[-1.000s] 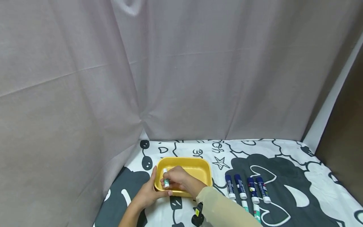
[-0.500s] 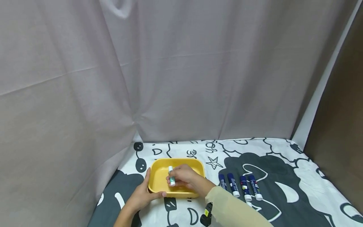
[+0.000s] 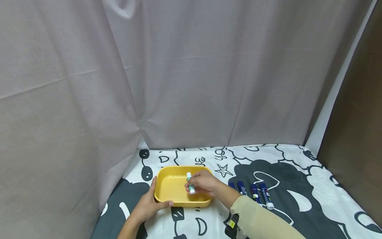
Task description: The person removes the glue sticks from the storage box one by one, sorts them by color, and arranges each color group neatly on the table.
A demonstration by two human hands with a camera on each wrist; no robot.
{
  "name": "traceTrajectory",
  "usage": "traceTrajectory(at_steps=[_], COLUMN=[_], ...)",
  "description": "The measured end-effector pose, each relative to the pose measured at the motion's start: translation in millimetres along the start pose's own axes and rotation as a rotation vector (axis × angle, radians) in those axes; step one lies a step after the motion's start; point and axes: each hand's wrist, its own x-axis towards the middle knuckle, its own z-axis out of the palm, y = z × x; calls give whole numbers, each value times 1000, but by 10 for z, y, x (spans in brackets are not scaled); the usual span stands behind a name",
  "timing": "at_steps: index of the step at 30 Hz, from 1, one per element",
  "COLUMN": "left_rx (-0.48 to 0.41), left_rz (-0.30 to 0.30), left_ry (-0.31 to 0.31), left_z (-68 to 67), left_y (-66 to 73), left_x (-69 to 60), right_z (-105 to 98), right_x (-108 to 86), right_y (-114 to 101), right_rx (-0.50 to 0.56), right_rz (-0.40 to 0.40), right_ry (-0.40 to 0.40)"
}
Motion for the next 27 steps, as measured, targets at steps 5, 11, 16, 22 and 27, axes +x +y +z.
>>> traceTrajectory(at_steps=[5, 11, 16, 22, 27], left_rx=[-9, 3, 23, 39, 43], left_rz=[7, -8, -8, -21, -24], left_ry=[7, 12, 14, 15, 18], left_z=[14, 5, 0, 5, 10], left_y=[2, -14, -30, -4, 10], left_x=[8, -8, -13, 16, 27], right_z=[-112, -217, -305, -451, -586], right_x=[-110, -199, -259, -408, -538], right_y=[-8, 11, 21, -5, -19], right_rx=[1, -7, -31, -49, -58], right_rz=[-4, 6, 22, -6, -6], right_ry=[16, 22, 41, 38, 41])
